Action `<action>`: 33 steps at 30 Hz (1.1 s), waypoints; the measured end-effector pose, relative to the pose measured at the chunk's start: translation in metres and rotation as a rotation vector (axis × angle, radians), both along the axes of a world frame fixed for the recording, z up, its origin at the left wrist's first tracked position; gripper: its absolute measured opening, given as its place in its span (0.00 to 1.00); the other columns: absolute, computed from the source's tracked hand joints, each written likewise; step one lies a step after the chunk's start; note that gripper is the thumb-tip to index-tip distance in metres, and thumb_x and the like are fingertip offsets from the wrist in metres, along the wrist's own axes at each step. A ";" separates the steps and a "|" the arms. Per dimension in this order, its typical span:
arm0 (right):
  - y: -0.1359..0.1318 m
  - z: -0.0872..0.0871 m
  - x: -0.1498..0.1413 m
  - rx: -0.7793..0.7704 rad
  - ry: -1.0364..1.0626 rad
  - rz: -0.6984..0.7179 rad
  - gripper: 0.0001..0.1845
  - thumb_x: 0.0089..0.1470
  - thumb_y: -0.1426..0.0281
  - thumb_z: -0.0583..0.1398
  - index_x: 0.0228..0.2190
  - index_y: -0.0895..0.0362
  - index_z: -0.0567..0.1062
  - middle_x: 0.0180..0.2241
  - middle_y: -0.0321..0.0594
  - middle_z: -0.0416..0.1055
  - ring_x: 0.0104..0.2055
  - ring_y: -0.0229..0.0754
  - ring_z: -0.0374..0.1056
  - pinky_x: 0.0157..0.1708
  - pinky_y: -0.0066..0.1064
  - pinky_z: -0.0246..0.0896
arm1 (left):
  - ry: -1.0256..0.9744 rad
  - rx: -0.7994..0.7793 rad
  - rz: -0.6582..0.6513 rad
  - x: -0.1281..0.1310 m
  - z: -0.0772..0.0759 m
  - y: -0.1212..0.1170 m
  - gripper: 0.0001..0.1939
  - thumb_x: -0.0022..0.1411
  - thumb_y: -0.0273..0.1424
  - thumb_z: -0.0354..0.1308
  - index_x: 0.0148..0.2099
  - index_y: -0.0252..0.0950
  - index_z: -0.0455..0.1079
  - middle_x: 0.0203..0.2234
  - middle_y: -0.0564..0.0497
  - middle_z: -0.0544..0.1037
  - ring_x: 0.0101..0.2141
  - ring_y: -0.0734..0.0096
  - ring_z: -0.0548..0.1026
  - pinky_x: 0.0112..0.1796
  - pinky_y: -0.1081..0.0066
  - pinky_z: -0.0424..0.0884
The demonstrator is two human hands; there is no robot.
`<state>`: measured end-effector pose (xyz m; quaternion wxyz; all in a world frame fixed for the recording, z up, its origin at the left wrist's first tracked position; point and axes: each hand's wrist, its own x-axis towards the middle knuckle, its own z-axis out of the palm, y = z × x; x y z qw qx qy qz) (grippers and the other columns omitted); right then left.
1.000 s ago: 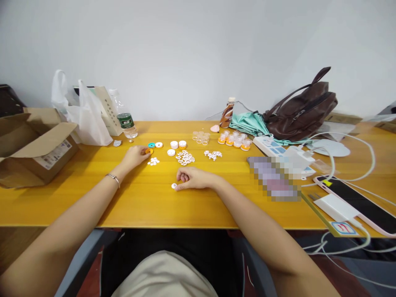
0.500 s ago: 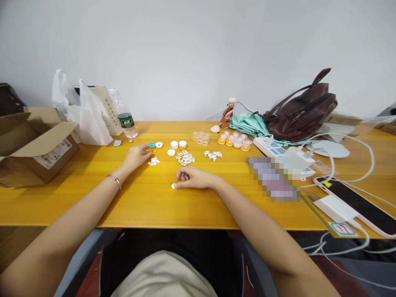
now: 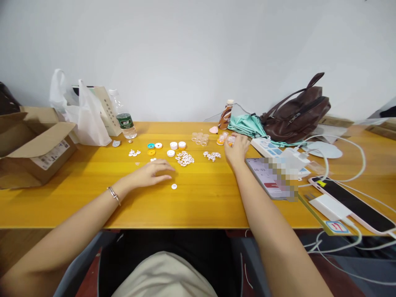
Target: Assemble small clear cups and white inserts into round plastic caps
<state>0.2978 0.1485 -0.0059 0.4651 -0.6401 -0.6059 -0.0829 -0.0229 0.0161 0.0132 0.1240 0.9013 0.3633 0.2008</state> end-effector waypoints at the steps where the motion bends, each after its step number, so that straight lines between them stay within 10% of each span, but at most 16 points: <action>1: 0.002 -0.001 0.007 -0.047 -0.039 -0.069 0.21 0.47 0.64 0.55 0.43 0.60 0.66 0.46 0.53 0.61 0.49 0.53 0.55 0.49 0.44 0.49 | -0.011 -0.046 -0.030 0.003 0.001 -0.003 0.16 0.62 0.37 0.51 0.49 0.38 0.68 0.40 0.47 0.71 0.41 0.67 0.70 0.45 0.68 0.65; 7: 0.014 -0.011 0.045 -0.288 -0.155 -0.231 0.35 0.48 0.58 0.55 0.53 0.65 0.56 0.57 0.61 0.46 0.59 0.64 0.42 0.53 0.51 0.43 | -0.051 -0.268 -0.159 0.009 -0.004 -0.007 0.16 0.60 0.35 0.54 0.50 0.39 0.69 0.42 0.47 0.69 0.41 0.69 0.70 0.44 0.70 0.66; 14: 0.018 -0.018 0.053 -0.422 -0.233 -0.204 0.33 0.50 0.62 0.53 0.53 0.69 0.56 0.56 0.64 0.50 0.59 0.62 0.46 0.55 0.48 0.43 | -0.029 -0.211 -0.227 0.012 -0.008 -0.005 0.12 0.63 0.31 0.50 0.43 0.35 0.73 0.36 0.47 0.72 0.36 0.72 0.71 0.42 0.73 0.66; 27: 0.012 -0.010 0.049 -0.333 -0.136 -0.167 0.22 0.45 0.70 0.55 0.43 0.64 0.63 0.43 0.58 0.62 0.46 0.58 0.61 0.45 0.47 0.54 | -0.041 -0.150 -0.213 0.014 -0.006 -0.005 0.11 0.63 0.30 0.49 0.39 0.35 0.73 0.33 0.47 0.75 0.35 0.72 0.73 0.40 0.73 0.67; 33: 0.005 0.000 0.041 -0.216 -0.055 -0.137 0.20 0.45 0.70 0.54 0.42 0.62 0.62 0.42 0.54 0.62 0.46 0.53 0.60 0.46 0.43 0.54 | -0.046 -0.021 -0.010 0.002 -0.004 0.006 0.11 0.63 0.33 0.50 0.39 0.36 0.72 0.34 0.48 0.74 0.35 0.72 0.72 0.40 0.72 0.66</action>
